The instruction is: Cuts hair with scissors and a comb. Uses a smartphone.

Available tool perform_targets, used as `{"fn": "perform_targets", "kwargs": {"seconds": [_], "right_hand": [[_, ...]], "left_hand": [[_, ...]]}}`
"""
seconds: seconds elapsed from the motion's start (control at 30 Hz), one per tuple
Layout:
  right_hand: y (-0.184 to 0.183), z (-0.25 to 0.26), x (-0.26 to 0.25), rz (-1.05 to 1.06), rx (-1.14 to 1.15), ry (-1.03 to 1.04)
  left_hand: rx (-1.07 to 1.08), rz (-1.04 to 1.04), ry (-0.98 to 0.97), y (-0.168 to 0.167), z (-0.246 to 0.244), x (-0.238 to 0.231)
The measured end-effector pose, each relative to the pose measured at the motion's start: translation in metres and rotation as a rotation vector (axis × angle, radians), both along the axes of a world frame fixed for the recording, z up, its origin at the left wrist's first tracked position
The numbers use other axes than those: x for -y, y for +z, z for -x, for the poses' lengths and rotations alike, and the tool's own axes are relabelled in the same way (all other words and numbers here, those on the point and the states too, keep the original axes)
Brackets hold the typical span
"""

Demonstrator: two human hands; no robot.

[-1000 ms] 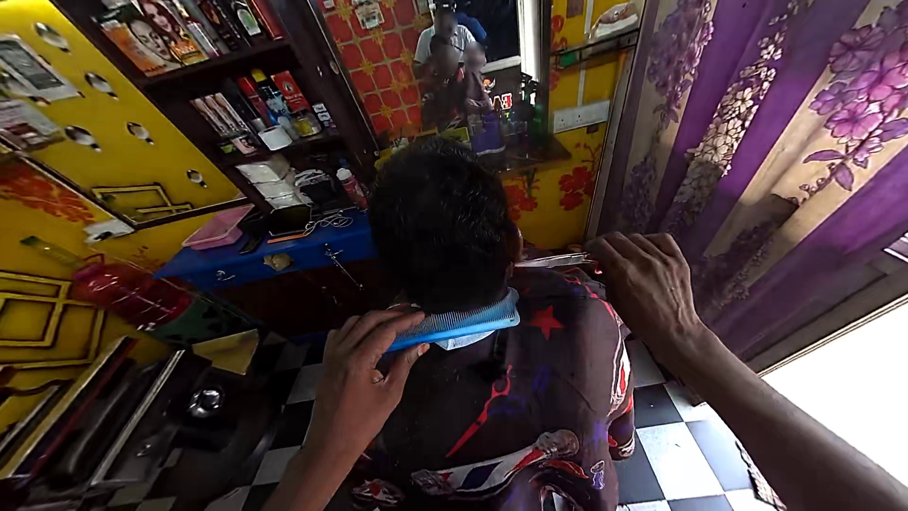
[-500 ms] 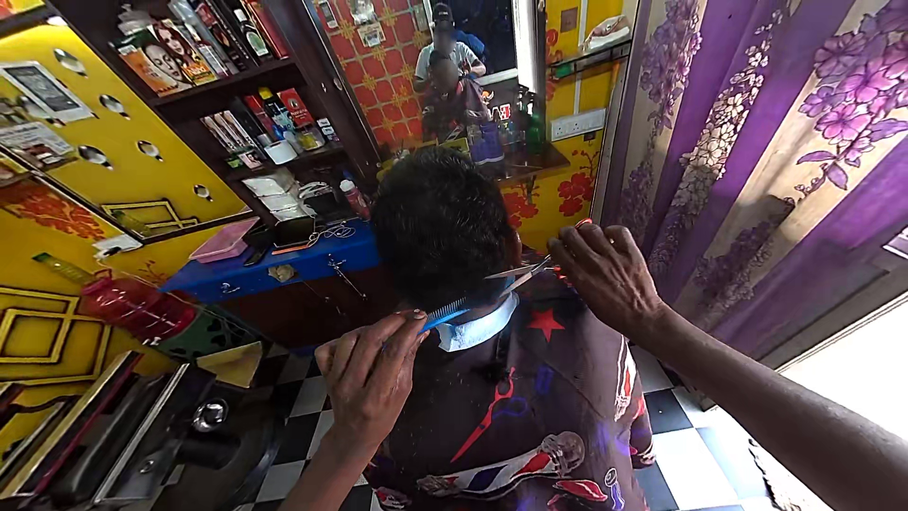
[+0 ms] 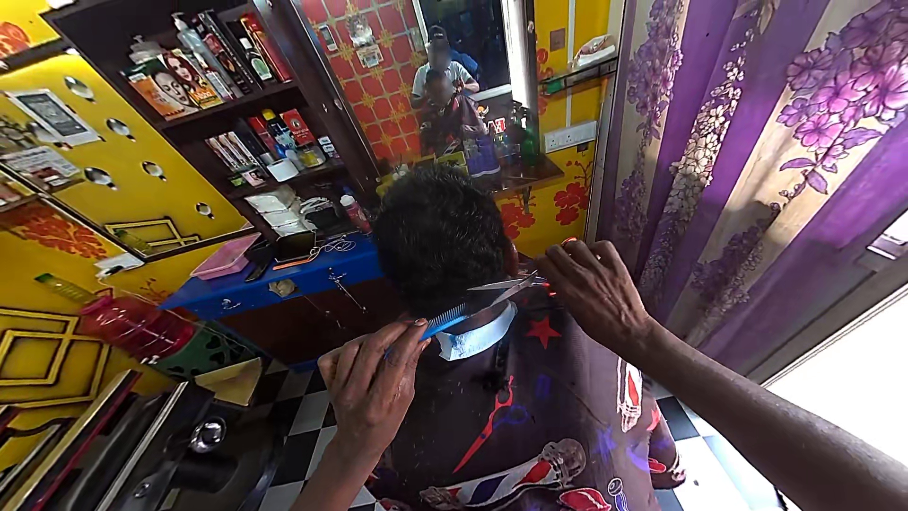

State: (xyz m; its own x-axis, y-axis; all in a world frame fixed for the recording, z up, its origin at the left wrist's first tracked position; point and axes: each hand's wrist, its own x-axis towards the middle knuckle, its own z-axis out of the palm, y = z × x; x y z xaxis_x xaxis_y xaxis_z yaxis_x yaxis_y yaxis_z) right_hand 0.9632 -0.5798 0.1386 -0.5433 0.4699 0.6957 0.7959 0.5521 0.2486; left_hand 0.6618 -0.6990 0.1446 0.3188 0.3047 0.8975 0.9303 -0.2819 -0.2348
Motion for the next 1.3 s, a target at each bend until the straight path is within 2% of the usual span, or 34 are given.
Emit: {"fn": "perform_targets", "kwargs": {"seconds": [0.13,0.37,0.6,0.67,0.77,0.83,0.97,1.17,1.3], "right_hand": [[-0.002,-0.002,0.001,-0.005,0.018,0.059],[0.002,-0.006,-0.002,0.015,-0.021,-0.044],[0.002,-0.01,0.003,-0.013,-0.011,0.03],[-0.004,-0.016,0.002,-0.008,-0.037,0.007],[-0.009,-0.019,0.0,-0.008,-0.06,-0.015],[-0.008,-0.02,0.0,0.019,-0.082,-0.016],[-0.009,-0.023,-0.004,-0.007,-0.099,0.017],[0.004,-0.01,-0.008,0.063,-0.016,-0.049],[0.018,0.007,0.0,0.043,0.003,0.031]], "left_hand": [[0.009,-0.001,0.002,0.003,-0.001,-0.001],[0.001,-0.005,0.007,0.009,-0.003,-0.001],[-0.009,-0.003,-0.011,0.011,-0.004,0.002],[-0.01,0.081,-0.019,0.01,-0.005,0.007],[-0.012,0.344,-0.004,0.012,0.0,0.012],[0.052,0.434,-0.005,0.013,0.003,0.011],[0.051,0.274,-0.024,0.022,0.0,0.007],[-0.023,0.081,0.008,0.032,-0.004,0.001],[-0.04,0.02,0.0,0.029,-0.005,-0.001]]}}
